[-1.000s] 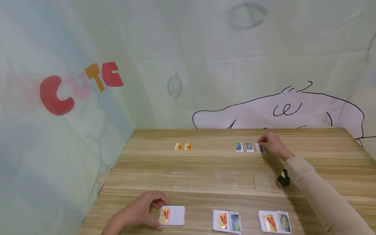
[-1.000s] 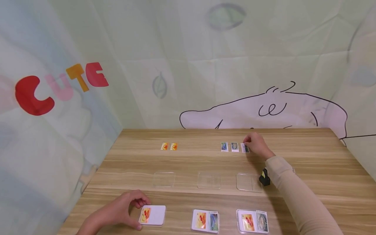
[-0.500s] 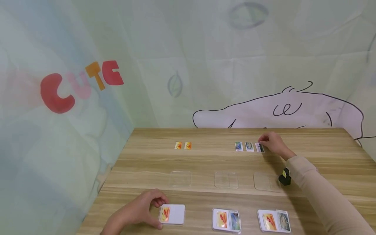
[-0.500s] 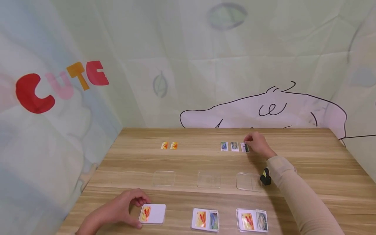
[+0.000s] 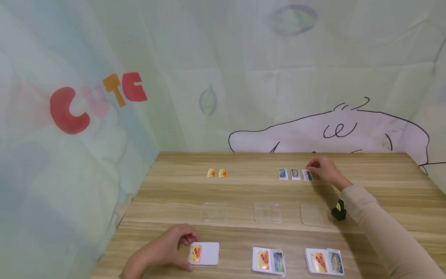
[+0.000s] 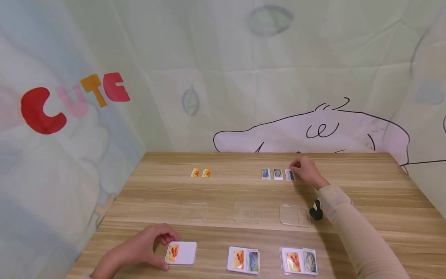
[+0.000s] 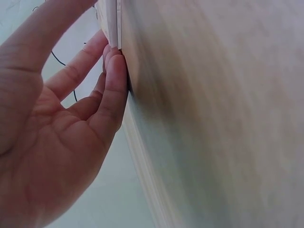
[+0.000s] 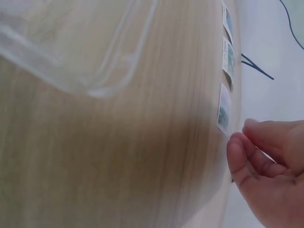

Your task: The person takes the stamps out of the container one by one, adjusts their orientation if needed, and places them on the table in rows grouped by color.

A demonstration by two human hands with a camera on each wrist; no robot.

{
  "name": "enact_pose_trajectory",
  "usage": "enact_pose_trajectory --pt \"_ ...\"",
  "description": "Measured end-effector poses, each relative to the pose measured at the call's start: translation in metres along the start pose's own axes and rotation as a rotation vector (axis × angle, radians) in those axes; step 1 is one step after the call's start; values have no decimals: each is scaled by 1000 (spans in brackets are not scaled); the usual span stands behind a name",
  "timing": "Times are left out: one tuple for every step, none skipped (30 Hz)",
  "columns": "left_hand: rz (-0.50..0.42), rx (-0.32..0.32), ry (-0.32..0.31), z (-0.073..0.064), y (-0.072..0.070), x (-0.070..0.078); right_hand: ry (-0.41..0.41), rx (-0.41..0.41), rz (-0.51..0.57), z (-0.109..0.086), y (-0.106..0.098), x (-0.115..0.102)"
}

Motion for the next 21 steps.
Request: enact_pose_trajectory --pt "2 0 0 0 0 0 2 -1 5 0 0 -1" --pt "2 -1 -1 0 0 -1 5 -2 10 -1 -1 -1" --pt "5 -1 -1 0 0 -1 7 -3 13 -1 -1 -2" --pt "7 -1 -1 0 0 -1 9 -4 19 -2 -1 -2" --pt "8 -1 1 1 0 -1 9 -5 23 -2 -2 -3" --pt "11 -1 4 1 0 -1 7 -5 25 -2 -2 -4" --pt "13 -1 7 1 0 -1 4 -4 27 -3 -2 -5" --pt "15 -2 9 1 0 -1 3 -3 26 -3 -1 -5" --pt "17 -3 11 1 0 -1 -1 -1 24 -3 -1 -6" --pt "19 -3 13 1 0 -1 -4 -1 24 -3 -1 -6" --pt "22 -3 16 1 0 -1 -4 0 22 -3 -1 -7" --pt "24 -3 15 1 0 -1 -2 0 21 -4 0 -8" --pt "23 -3 14 1 0 -1 -2 -2 20 -4 0 -8" --pt "24 -4 14 1 0 -1 -1 -5 21 -4 0 -10" --pt "25 -3 15 1 0 -1 -2 -9 26 -5 1 -11" --pt "25 -2 16 1 0 -1 -3 -12 27 -5 1 -12" --pt "24 -2 18 1 0 -1 -8 -14 27 -6 1 -14" --pt "22 -2 18 1 0 0 -10 -15 29 -6 2 -16" --pt "22 0 21 1 0 0 -16 -16 31 -7 2 -17" --pt "23 1 26 1 0 0 -18 -15 34 -7 2 -19" --pt "21 2 28 1 0 1 -22 -16 39 -7 2 -20"
Point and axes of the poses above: each hand's wrist, its own z-axis towards the middle knuckle, its own y-axis out of the palm, x = y × z, the point moved 7 cm from there along z, towards the middle knuckle, and after that the axes turned 3 degrees about -x, right-handed, at the moved point
